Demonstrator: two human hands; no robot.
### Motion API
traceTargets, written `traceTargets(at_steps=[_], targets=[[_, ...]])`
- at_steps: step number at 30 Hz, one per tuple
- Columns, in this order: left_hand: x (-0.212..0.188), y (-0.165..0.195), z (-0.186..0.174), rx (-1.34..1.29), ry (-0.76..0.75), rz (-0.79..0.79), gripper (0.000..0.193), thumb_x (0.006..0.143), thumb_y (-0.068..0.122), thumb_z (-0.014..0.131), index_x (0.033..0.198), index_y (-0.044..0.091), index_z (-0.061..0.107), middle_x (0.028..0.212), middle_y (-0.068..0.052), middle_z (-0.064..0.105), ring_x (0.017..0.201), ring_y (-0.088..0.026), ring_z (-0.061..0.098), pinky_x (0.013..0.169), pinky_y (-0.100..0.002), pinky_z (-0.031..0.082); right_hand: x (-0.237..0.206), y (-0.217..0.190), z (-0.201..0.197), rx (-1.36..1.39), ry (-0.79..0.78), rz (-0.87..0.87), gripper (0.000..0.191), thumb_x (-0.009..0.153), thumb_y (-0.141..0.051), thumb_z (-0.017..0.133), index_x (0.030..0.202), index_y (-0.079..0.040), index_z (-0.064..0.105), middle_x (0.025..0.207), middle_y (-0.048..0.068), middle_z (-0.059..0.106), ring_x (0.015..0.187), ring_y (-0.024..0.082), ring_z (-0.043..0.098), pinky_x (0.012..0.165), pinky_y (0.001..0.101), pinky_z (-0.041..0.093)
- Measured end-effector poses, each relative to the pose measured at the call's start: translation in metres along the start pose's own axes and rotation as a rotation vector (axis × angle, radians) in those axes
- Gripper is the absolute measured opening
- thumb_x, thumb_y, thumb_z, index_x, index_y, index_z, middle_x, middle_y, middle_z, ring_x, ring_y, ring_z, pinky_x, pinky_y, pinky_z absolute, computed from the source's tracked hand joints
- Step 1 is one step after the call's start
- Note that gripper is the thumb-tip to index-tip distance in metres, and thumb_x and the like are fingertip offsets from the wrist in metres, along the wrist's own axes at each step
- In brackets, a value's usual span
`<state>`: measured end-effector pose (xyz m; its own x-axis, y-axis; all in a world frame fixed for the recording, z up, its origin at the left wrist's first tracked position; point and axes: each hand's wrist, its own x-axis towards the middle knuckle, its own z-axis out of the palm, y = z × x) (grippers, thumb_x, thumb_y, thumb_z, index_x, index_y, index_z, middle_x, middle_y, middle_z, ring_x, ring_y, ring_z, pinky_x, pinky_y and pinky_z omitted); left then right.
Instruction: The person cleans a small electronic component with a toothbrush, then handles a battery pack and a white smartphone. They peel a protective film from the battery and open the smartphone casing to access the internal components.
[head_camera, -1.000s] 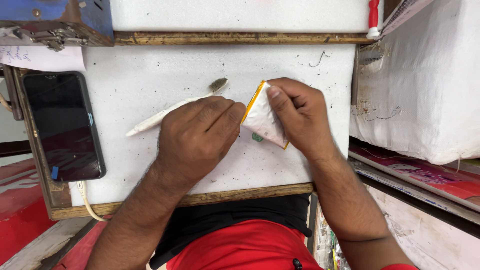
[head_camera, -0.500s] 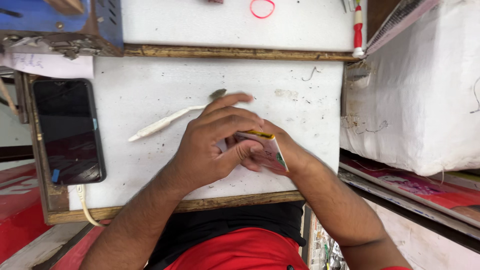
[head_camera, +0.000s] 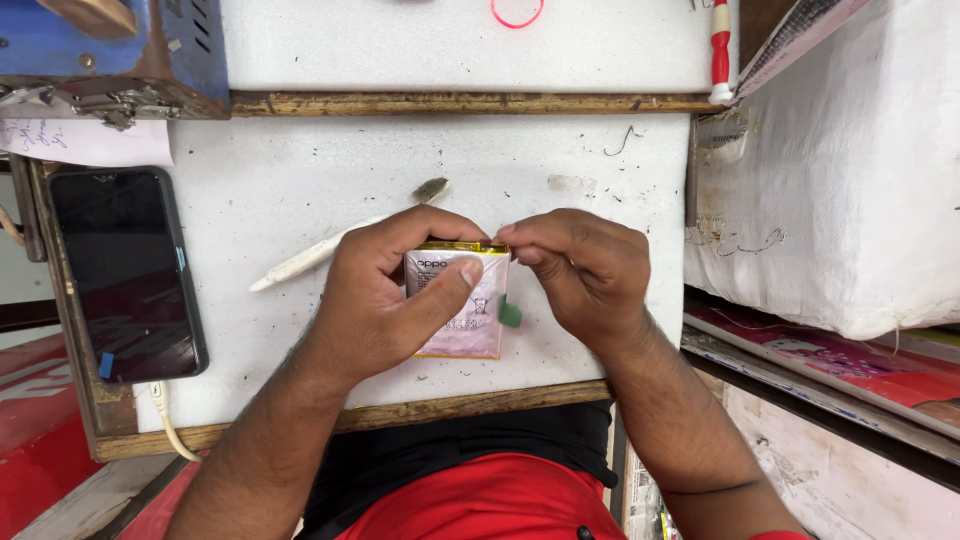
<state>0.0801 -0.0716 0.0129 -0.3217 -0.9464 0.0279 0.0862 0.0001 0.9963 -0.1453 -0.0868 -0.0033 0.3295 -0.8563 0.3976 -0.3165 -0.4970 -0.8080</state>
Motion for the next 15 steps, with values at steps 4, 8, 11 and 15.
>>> traceTargets(at_steps=[4,8,11,15], targets=[[-0.0011,-0.0033,0.0003,-0.083,-0.053,-0.058,0.016,0.100,0.010,0.066,0.115,0.002,0.066,0.090,-0.003,0.071,0.077,-0.003,0.065,0.065,-0.021,0.055,0.0030,-0.0026,0.0024,-0.033,-0.012,-0.060,0.006,0.104,-0.011,0.069,0.107,-0.005,0.070,0.096,0.007,0.077,0.087,0.016,0.077,0.074,0.0261,0.062],[-0.0029,-0.0076,-0.0003,-0.072,-0.073,-0.049,0.014,0.102,0.010,0.065,0.114,0.003,0.064,0.092,-0.002,0.067,0.079,-0.004,0.061,0.068,-0.022,0.053,0.0019,-0.0028,0.0069,-0.069,0.004,-0.084,0.003,0.103,-0.008,0.069,0.102,-0.006,0.068,0.091,0.006,0.075,0.084,0.015,0.076,0.072,0.0259,0.062],[-0.0035,-0.0097,0.0004,-0.039,-0.080,-0.063,0.012,0.100,0.012,0.065,0.110,0.004,0.063,0.088,-0.001,0.066,0.074,-0.004,0.061,0.064,-0.023,0.052,-0.0002,-0.0020,0.0083,-0.087,0.005,-0.100,0.005,0.103,-0.007,0.069,0.099,-0.006,0.067,0.090,0.006,0.075,0.085,0.016,0.076,0.072,0.0262,0.062],[-0.0042,-0.0099,0.0020,-0.022,-0.076,0.002,0.011,0.103,0.012,0.065,0.112,0.004,0.063,0.094,-0.003,0.066,0.083,-0.005,0.062,0.071,-0.024,0.054,-0.0012,-0.0008,0.0083,-0.025,-0.014,-0.081,0.003,0.104,-0.006,0.068,0.101,-0.005,0.067,0.092,0.006,0.075,0.088,0.017,0.078,0.075,0.0268,0.064]])
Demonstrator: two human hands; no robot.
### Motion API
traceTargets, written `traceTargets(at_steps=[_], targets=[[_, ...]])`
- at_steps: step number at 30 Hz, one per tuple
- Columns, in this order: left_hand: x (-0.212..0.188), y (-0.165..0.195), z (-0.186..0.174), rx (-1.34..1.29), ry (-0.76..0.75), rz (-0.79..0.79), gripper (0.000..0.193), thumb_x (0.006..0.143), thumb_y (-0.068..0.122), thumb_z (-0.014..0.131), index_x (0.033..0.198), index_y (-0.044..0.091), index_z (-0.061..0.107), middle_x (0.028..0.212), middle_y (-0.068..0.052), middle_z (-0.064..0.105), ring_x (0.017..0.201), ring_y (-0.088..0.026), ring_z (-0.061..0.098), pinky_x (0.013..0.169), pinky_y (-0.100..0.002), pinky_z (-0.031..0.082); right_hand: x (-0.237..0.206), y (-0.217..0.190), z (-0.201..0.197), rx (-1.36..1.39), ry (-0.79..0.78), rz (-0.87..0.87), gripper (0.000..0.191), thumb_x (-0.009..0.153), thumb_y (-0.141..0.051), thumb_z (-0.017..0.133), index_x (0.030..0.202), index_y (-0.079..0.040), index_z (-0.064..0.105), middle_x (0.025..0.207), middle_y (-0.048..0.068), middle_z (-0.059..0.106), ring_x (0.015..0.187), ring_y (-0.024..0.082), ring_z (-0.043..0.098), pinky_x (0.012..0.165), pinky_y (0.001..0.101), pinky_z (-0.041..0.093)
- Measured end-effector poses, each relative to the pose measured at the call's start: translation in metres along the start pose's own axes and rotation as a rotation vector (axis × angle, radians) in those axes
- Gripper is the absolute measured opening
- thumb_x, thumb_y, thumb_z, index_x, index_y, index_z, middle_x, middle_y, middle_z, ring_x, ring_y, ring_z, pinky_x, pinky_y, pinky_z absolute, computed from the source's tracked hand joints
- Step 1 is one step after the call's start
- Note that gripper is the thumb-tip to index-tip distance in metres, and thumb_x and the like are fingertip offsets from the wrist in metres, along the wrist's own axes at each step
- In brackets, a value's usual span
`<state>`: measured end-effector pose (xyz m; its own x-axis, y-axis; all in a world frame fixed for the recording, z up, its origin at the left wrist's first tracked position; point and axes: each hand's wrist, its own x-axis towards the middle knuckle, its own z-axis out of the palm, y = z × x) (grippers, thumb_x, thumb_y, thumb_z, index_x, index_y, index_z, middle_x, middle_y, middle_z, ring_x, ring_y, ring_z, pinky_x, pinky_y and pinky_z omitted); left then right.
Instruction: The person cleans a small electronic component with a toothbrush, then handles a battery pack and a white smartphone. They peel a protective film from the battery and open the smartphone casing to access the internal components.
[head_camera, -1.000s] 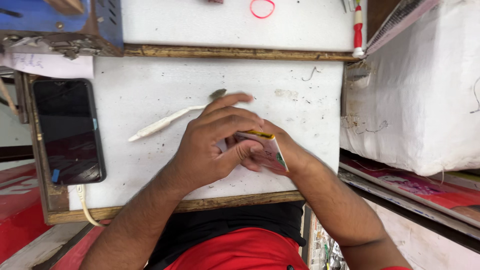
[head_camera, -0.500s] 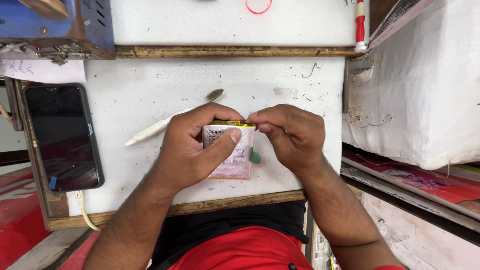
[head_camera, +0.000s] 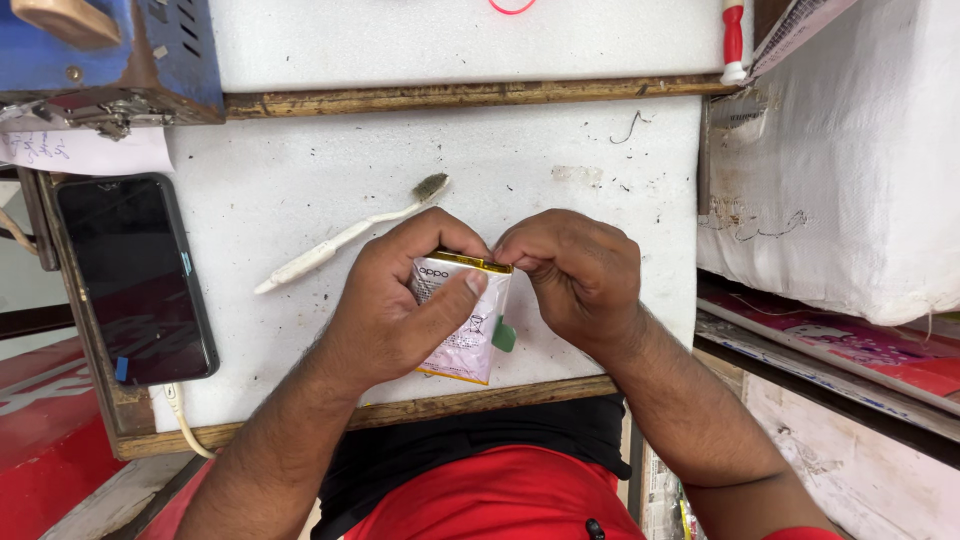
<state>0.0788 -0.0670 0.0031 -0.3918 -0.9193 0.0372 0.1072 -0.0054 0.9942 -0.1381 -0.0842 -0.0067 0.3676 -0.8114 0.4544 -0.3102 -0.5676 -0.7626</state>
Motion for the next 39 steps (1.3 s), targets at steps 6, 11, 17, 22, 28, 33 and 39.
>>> traceTargets(at_steps=[6,11,17,22,28,33,39], targets=[[0.001,0.003,-0.002,0.052,0.040,-0.075,0.012,0.099,0.011,0.065,0.109,0.005,0.064,0.087,-0.002,0.067,0.075,-0.004,0.063,0.065,-0.023,0.054,0.004,0.000,-0.004,0.019,-0.049,0.010,0.002,0.100,-0.005,0.070,0.102,-0.005,0.069,0.096,0.006,0.077,0.090,0.018,0.078,0.075,0.0271,0.066],[0.003,0.005,-0.002,0.179,0.040,-0.085,0.010,0.096,0.008,0.066,0.105,0.005,0.064,0.086,-0.002,0.067,0.076,-0.005,0.065,0.065,-0.024,0.055,0.009,-0.002,-0.007,-0.115,-0.100,0.001,0.008,0.097,0.000,0.073,0.098,-0.007,0.069,0.092,0.004,0.075,0.086,0.017,0.077,0.072,0.0285,0.063],[0.005,0.010,-0.004,0.215,0.053,-0.177,0.011,0.094,0.008,0.066,0.105,0.005,0.065,0.088,-0.004,0.070,0.078,-0.007,0.069,0.066,-0.025,0.059,0.013,-0.004,-0.010,-0.204,-0.185,-0.050,0.010,0.097,-0.005,0.075,0.101,-0.007,0.066,0.094,0.005,0.073,0.088,0.021,0.075,0.072,0.0338,0.062],[0.006,0.018,-0.006,0.259,0.065,-0.195,0.015,0.095,0.007,0.066,0.109,0.005,0.064,0.094,-0.005,0.071,0.087,-0.010,0.072,0.075,-0.027,0.061,0.014,-0.004,-0.010,-0.119,-0.230,-0.001,0.010,0.099,-0.011,0.073,0.106,-0.008,0.066,0.100,0.005,0.075,0.093,0.020,0.077,0.075,0.0319,0.063],[0.008,0.021,-0.006,0.336,0.065,-0.155,0.014,0.097,0.009,0.064,0.109,0.005,0.061,0.093,-0.007,0.072,0.087,-0.012,0.074,0.075,-0.029,0.061,0.016,-0.003,-0.006,-0.222,-0.259,0.010,0.014,0.097,-0.016,0.078,0.103,-0.010,0.067,0.096,0.003,0.075,0.090,0.017,0.077,0.071,0.0294,0.062],[0.008,0.019,-0.005,0.414,0.081,-0.165,0.018,0.095,0.007,0.062,0.112,0.005,0.056,0.096,-0.008,0.070,0.090,-0.016,0.076,0.073,-0.032,0.063,0.016,-0.006,-0.004,-0.307,-0.236,-0.024,0.014,0.096,-0.012,0.079,0.101,-0.008,0.067,0.096,0.004,0.074,0.087,0.019,0.075,0.069,0.0315,0.060],[0.009,0.015,-0.001,0.495,0.099,-0.135,0.026,0.095,0.003,0.060,0.118,0.003,0.046,0.091,-0.011,0.068,0.077,-0.015,0.078,0.059,-0.028,0.065,0.016,-0.007,0.001,-0.297,-0.153,-0.028,0.015,0.096,-0.011,0.081,0.105,-0.009,0.069,0.103,0.005,0.075,0.092,0.016,0.076,0.072,0.0264,0.063]])
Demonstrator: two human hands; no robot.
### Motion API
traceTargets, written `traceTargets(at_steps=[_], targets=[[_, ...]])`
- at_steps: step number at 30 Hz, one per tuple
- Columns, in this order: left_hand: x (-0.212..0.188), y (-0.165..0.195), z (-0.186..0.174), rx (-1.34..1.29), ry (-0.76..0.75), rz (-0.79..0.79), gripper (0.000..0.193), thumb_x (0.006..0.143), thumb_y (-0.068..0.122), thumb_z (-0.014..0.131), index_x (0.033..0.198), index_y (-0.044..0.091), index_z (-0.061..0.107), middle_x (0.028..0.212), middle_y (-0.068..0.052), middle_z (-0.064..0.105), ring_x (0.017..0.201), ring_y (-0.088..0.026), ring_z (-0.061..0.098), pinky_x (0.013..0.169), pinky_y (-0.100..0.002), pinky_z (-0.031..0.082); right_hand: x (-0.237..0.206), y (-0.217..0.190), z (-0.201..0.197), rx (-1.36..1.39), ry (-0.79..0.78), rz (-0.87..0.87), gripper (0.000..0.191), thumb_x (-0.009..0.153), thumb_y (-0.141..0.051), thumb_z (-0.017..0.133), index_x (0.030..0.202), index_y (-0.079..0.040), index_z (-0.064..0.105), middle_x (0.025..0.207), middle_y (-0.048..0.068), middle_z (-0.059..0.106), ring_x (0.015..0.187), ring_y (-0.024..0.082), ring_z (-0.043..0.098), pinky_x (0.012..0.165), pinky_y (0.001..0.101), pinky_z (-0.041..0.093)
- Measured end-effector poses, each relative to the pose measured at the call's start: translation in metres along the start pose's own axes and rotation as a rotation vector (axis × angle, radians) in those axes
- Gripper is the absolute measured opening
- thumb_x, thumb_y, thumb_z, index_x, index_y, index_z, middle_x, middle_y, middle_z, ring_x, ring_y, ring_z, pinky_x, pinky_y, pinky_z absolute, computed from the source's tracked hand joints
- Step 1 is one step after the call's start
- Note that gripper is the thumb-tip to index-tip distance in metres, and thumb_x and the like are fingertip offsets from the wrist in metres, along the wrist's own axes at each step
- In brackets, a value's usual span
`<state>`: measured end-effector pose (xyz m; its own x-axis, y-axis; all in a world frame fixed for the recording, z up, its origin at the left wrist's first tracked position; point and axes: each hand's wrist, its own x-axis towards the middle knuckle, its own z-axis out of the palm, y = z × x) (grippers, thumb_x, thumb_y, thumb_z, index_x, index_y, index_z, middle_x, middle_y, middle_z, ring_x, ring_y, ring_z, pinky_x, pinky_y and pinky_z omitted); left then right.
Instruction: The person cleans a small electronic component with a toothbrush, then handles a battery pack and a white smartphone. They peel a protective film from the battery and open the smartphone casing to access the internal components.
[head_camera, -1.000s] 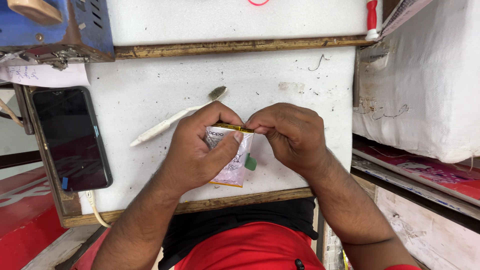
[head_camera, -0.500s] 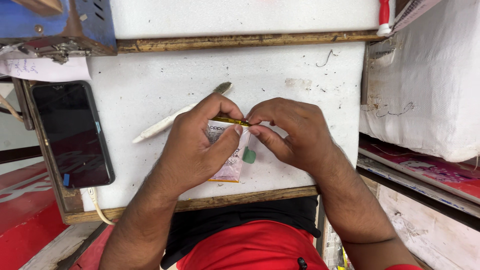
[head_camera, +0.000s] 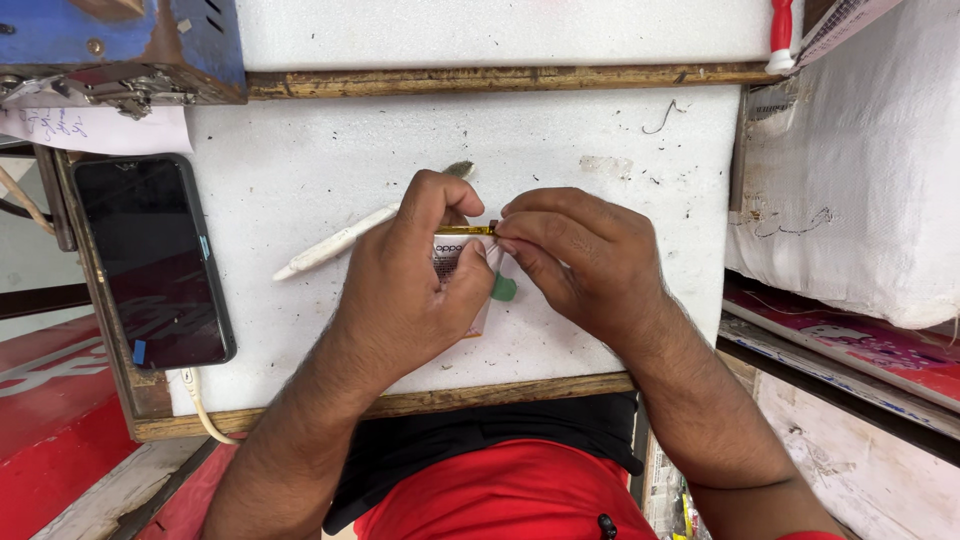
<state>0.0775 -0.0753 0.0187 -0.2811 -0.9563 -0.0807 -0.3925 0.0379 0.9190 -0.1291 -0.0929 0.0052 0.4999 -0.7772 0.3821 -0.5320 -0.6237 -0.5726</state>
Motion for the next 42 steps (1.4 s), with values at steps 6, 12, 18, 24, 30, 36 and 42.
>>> traceTargets(at_steps=[6,12,18,24,30,36,42], targets=[[0.000,-0.003,0.007,0.190,0.066,0.149,0.033,0.094,0.003,0.066,0.120,0.004,0.046,0.086,-0.010,0.069,0.071,-0.018,0.076,0.055,-0.030,0.062,-0.003,0.001,0.005,0.074,-0.026,0.122,0.015,0.097,-0.015,0.080,0.106,-0.010,0.069,0.106,0.004,0.073,0.096,0.014,0.075,0.072,0.0238,0.064],[-0.003,-0.004,0.015,0.314,0.172,0.282,0.033,0.094,0.003,0.071,0.121,0.006,0.051,0.088,-0.009,0.068,0.075,-0.023,0.073,0.062,-0.035,0.059,-0.006,-0.002,0.009,-0.068,-0.017,0.126,0.012,0.103,-0.018,0.072,0.105,-0.008,0.066,0.106,0.009,0.059,0.096,0.020,0.063,0.072,0.0316,0.056],[-0.005,-0.004,0.021,0.301,0.199,0.310,0.033,0.097,0.003,0.073,0.122,0.005,0.051,0.090,-0.009,0.067,0.077,-0.020,0.073,0.062,-0.032,0.060,-0.008,0.002,0.012,-0.030,0.015,0.105,0.010,0.107,-0.014,0.066,0.104,-0.006,0.060,0.103,0.009,0.057,0.090,0.020,0.059,0.069,0.0310,0.051],[-0.005,0.001,0.019,0.278,0.234,0.344,0.031,0.099,0.006,0.073,0.120,0.006,0.051,0.091,-0.009,0.068,0.078,-0.020,0.074,0.063,-0.032,0.059,-0.012,0.008,0.009,0.152,-0.013,0.163,0.013,0.110,-0.017,0.062,0.103,-0.006,0.057,0.102,0.007,0.054,0.090,0.016,0.057,0.070,0.0281,0.050],[-0.005,0.002,0.009,-0.101,0.052,0.082,0.030,0.104,0.014,0.069,0.122,0.006,0.047,0.093,-0.008,0.072,0.080,-0.015,0.081,0.062,-0.027,0.063,-0.013,0.013,0.003,0.461,-0.003,0.171,0.020,0.112,-0.027,0.056,0.106,-0.008,0.055,0.107,0.005,0.054,0.093,0.012,0.056,0.080,0.0257,0.052],[-0.001,-0.004,0.011,0.057,0.203,0.305,0.038,0.103,0.011,0.072,0.128,0.004,0.045,0.105,-0.014,0.071,0.091,-0.022,0.079,0.070,-0.030,0.066,-0.007,0.013,0.002,0.288,0.078,0.152,0.016,0.111,-0.022,0.065,0.110,-0.007,0.060,0.107,0.008,0.061,0.098,0.013,0.063,0.080,0.0247,0.056],[0.000,-0.011,0.014,0.154,0.214,0.305,0.042,0.101,0.009,0.073,0.130,0.003,0.044,0.106,-0.016,0.070,0.091,-0.025,0.079,0.071,-0.033,0.066,-0.003,0.007,0.002,0.129,0.158,0.055,0.019,0.099,-0.016,0.080,0.114,-0.010,0.071,0.118,0.009,0.067,0.108,0.017,0.066,0.078,0.0242,0.063]])
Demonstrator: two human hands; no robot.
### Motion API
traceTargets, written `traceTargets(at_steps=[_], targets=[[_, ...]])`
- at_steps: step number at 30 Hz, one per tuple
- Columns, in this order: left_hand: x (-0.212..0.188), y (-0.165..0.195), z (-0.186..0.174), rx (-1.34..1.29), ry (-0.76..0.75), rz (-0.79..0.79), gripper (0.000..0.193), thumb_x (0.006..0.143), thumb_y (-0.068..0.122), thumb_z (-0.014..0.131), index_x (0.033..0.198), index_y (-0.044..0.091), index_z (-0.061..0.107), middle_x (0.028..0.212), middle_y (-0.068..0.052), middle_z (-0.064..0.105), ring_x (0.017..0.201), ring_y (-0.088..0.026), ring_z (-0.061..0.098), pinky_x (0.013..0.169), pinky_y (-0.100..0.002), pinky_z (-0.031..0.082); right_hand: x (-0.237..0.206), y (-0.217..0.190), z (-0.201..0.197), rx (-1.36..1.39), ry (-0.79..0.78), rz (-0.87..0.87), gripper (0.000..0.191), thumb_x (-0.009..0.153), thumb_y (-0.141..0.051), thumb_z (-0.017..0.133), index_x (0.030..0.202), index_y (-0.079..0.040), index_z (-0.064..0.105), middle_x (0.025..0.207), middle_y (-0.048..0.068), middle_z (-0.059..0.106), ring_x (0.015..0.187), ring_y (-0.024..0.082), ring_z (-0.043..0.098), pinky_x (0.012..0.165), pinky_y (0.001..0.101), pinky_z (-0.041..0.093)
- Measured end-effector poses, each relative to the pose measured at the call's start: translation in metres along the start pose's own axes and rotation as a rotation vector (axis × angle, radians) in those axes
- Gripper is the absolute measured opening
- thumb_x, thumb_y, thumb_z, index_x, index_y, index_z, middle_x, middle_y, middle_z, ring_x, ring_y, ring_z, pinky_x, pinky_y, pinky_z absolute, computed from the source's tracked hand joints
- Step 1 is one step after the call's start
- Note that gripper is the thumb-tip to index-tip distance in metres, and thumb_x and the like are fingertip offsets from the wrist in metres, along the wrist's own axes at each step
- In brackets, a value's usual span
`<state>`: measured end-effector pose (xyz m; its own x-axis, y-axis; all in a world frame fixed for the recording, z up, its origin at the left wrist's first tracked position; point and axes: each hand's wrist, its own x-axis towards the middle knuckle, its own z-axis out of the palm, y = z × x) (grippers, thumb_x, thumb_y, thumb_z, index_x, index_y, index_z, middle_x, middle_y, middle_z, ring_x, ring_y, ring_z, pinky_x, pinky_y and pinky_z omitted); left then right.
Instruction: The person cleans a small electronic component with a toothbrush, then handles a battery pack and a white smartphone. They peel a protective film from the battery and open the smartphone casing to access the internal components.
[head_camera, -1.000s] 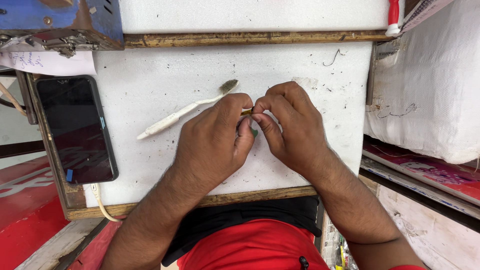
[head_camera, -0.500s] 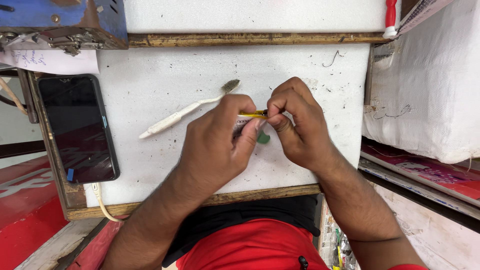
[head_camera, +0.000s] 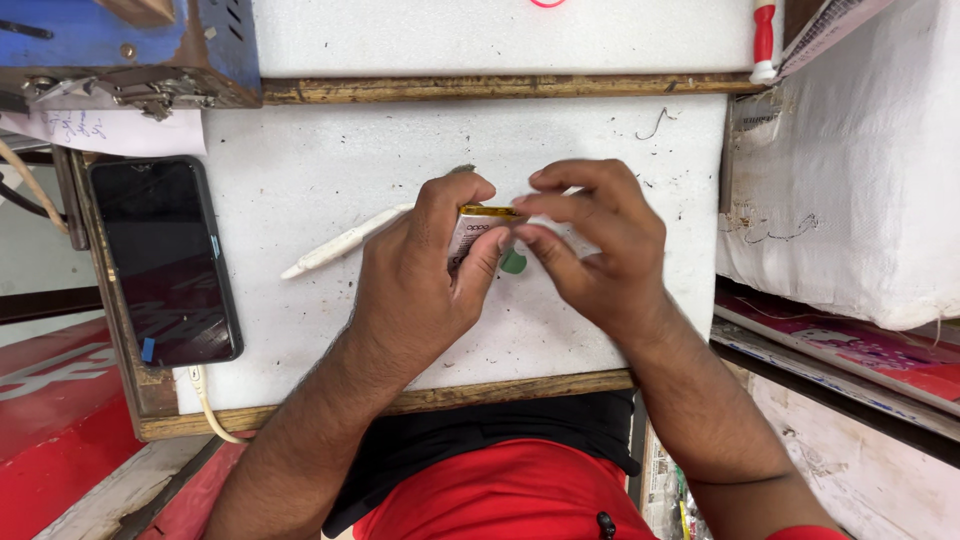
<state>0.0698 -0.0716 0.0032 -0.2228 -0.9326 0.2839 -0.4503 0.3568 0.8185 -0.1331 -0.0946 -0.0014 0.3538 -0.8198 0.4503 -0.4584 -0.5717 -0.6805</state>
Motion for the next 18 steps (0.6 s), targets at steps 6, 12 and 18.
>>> traceTargets(at_steps=[6,12,18], targets=[[-0.002,-0.001,0.004,0.093,0.032,0.037,0.044,0.101,0.010,0.074,0.133,0.003,0.044,0.110,-0.018,0.071,0.093,-0.025,0.078,0.073,-0.034,0.065,0.000,-0.003,0.006,-0.164,0.009,-0.044,0.013,0.094,-0.013,0.086,0.103,-0.012,0.077,0.115,0.004,0.069,0.108,0.017,0.064,0.075,0.0233,0.060],[-0.003,0.002,0.007,0.187,0.051,0.064,0.040,0.099,0.011,0.076,0.129,0.002,0.051,0.106,-0.015,0.073,0.093,-0.024,0.077,0.073,-0.033,0.063,-0.004,0.004,-0.001,0.061,-0.159,0.088,0.011,0.105,-0.019,0.069,0.106,-0.008,0.066,0.122,0.013,0.056,0.122,0.024,0.055,0.104,0.0392,0.052],[-0.005,0.008,0.006,0.100,0.027,0.022,0.031,0.097,0.010,0.077,0.120,0.004,0.058,0.096,-0.011,0.072,0.089,-0.022,0.076,0.072,-0.033,0.062,-0.002,0.011,-0.002,0.186,-0.185,0.041,0.024,0.099,-0.025,0.077,0.098,-0.010,0.059,0.113,0.010,0.051,0.117,0.021,0.052,0.117,0.0462,0.050]])
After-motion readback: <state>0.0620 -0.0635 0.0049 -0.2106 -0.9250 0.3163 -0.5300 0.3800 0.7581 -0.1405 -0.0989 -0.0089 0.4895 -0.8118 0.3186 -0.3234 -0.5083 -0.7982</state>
